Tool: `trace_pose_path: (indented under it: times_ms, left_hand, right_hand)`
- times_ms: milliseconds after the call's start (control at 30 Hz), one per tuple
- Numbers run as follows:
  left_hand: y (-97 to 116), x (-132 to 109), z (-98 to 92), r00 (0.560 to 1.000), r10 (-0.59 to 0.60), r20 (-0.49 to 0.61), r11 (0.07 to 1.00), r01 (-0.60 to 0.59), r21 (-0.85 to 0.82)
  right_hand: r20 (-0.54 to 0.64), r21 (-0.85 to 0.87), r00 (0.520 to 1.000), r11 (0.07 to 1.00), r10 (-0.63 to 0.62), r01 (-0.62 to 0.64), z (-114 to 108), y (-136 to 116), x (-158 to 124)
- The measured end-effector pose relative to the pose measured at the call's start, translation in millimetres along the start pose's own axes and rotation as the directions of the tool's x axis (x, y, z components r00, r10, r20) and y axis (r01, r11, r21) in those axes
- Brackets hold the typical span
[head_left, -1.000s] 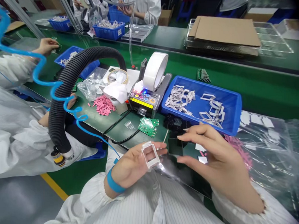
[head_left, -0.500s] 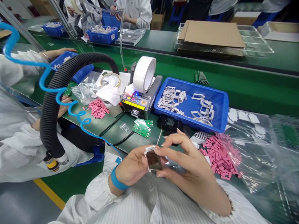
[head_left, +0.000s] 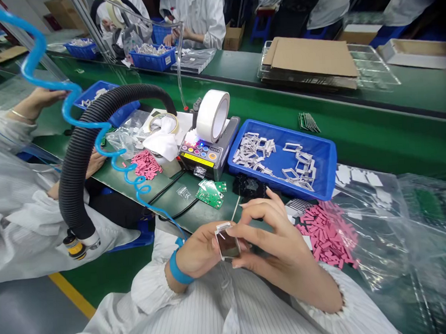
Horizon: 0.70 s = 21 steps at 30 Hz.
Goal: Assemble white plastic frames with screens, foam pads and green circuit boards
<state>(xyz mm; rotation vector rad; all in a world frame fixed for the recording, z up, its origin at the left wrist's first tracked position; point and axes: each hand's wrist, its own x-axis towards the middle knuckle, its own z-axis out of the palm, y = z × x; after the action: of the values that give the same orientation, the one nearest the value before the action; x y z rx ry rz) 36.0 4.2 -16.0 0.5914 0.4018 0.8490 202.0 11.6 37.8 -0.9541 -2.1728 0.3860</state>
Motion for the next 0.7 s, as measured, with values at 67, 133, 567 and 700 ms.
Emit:
trace_pose_path:
  times_ms: [67,133,567,700]
  left_hand:
    - [-1,-1,0.0,1.0,0.018,-0.02,1.0,-0.018,-0.02]
    - [-2,-2,-0.3,0.995,0.037,-0.089,0.997,-0.042,-0.058]
    - [-22,1,-5.4,0.994,-0.109,-0.03,0.952,0.096,-0.292]
    - [-24,3,-7.1,0.994,-0.106,0.019,0.951,0.107,-0.289]
  right_hand:
    - [0.004,-0.012,1.0,1.0,0.008,-0.008,2,0,0]
    - [-0.007,-0.081,1.0,0.996,0.026,-0.026,7,-2,-1]
    - [0.112,-0.396,0.964,0.901,0.24,-0.178,-10,17,-53]
    - [-0.062,-0.575,0.752,0.593,0.656,-0.564,-21,61,-85]
